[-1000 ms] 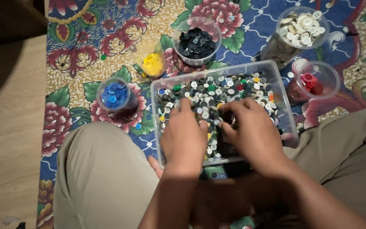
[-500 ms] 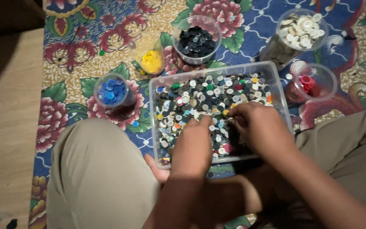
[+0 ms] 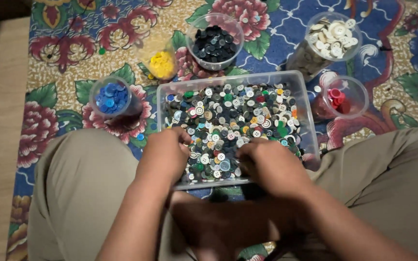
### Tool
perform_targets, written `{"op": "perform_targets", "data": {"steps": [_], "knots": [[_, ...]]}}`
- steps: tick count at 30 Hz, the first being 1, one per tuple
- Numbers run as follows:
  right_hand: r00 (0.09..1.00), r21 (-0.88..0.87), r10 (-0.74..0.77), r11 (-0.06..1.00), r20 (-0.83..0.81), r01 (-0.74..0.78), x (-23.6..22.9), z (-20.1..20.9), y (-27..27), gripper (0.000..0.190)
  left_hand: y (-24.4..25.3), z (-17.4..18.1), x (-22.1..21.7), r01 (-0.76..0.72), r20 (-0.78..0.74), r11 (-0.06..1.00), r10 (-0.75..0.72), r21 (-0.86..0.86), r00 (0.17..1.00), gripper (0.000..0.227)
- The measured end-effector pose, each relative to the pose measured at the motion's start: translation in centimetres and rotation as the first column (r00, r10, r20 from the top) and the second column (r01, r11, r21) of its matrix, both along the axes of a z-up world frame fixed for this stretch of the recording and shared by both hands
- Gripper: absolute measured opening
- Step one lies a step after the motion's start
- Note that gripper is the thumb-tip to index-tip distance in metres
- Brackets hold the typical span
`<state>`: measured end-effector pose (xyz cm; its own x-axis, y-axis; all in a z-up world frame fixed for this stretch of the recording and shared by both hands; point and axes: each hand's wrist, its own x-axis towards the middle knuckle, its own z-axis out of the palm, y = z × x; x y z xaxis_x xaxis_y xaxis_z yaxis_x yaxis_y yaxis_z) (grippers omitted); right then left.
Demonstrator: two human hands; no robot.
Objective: Sorting a variety of buttons from a large central container into several smaller containers based on color and style.
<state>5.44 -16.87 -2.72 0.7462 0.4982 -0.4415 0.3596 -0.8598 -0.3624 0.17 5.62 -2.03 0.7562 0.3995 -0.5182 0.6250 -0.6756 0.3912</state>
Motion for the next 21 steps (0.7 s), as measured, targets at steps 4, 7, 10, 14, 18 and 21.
{"op": "perform_targets", "data": {"steps": [4,7,10,14,18,21], "knots": [[1.0,-0.044,0.019,0.999,0.02,-0.018,0.7,1.3,0.2,0.015,-0.9,-0.4,-0.6,-0.022,0.021,0.998,0.023,-0.065,1.0,0.024],[0.998,-0.024,0.024,0.999,0.056,-0.023,0.6,1.7,1.1,0.015,-1.6,-0.4,-0.8,0.037,0.037,0.989,-0.032,-0.146,0.999,0.026],[0.994,0.105,0.099,0.989,0.055,-0.104,0.3,2.0,2.3,0.014,-1.8,0.4,-0.9,0.121,0.04,0.988,-0.117,-0.101,0.992,0.025],[0.989,0.102,0.138,0.985,0.044,-0.142,-0.1,1.0,3.4,0.018,-1.4,0.5,-1.2,0.22,0.065,0.973,-0.215,-0.078,0.975,0.015],[0.993,0.08,0.117,0.99,0.032,-0.119,0.1,-0.4,2.9,0.015,-1.0,-0.1,-1.5,0.21,0.073,0.971,-0.203,-0.116,0.977,0.01],[0.998,0.122,0.065,0.99,0.01,-0.066,0.2,0.2,2.0,0.013,-1.1,0.7,-1.7,0.19,0.1,0.968,-0.176,-0.163,0.979,0.011]]}}
